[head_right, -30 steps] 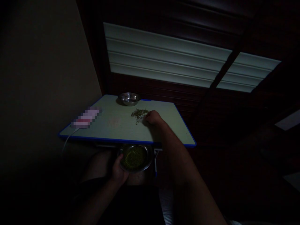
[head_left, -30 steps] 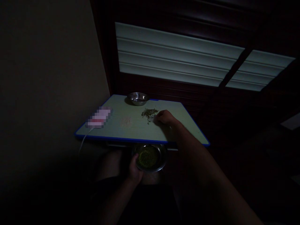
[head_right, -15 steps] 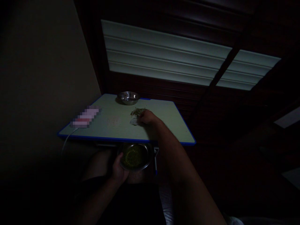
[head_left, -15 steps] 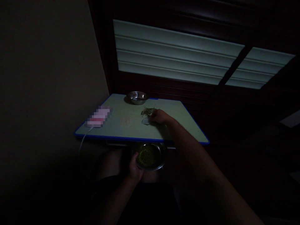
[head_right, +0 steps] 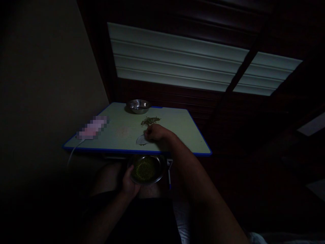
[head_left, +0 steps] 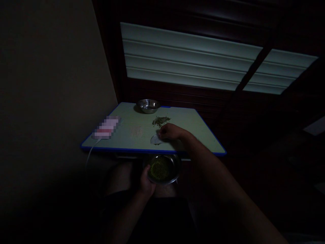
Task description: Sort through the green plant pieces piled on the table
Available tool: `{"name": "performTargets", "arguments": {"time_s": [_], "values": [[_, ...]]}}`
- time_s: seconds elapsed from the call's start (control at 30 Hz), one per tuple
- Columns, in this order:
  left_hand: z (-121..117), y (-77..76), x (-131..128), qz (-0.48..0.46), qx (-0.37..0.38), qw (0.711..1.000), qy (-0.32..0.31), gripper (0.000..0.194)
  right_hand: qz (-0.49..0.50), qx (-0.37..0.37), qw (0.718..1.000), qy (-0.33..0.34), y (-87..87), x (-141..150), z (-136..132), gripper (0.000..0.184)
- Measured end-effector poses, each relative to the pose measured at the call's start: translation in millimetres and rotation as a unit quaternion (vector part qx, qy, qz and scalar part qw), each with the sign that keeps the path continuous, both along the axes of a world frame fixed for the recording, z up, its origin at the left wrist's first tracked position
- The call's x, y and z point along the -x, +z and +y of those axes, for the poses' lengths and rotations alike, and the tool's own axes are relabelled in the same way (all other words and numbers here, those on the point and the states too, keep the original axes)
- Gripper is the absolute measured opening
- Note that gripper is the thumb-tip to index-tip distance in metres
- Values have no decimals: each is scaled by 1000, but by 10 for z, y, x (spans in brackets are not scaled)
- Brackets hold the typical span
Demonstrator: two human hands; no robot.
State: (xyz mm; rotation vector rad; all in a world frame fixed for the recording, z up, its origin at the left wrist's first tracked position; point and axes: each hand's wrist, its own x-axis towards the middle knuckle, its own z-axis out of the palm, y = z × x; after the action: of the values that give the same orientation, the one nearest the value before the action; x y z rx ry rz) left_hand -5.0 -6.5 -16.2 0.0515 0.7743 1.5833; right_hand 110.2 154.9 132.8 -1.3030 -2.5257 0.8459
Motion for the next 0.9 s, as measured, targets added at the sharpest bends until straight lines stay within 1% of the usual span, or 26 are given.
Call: {"name": "performTargets", "arguments": {"time_s": [0.17,0.4,0.67,0.9], "values": [[-2,5,2,6,-6,1000,0,26,21,38,999,29,-16,-36,-56,14],[-7,22,4,7,-5,1000,-2,27,64,97,992,42,-14,-74,-126,9],[-7,19,5,-1,-1,1000,-3,24,94,128,986,47,1,-128,-217,9],[-15,25,6,1,-2,1000,-6,25,91,120,988,35,0,-171,-232,12]]}}
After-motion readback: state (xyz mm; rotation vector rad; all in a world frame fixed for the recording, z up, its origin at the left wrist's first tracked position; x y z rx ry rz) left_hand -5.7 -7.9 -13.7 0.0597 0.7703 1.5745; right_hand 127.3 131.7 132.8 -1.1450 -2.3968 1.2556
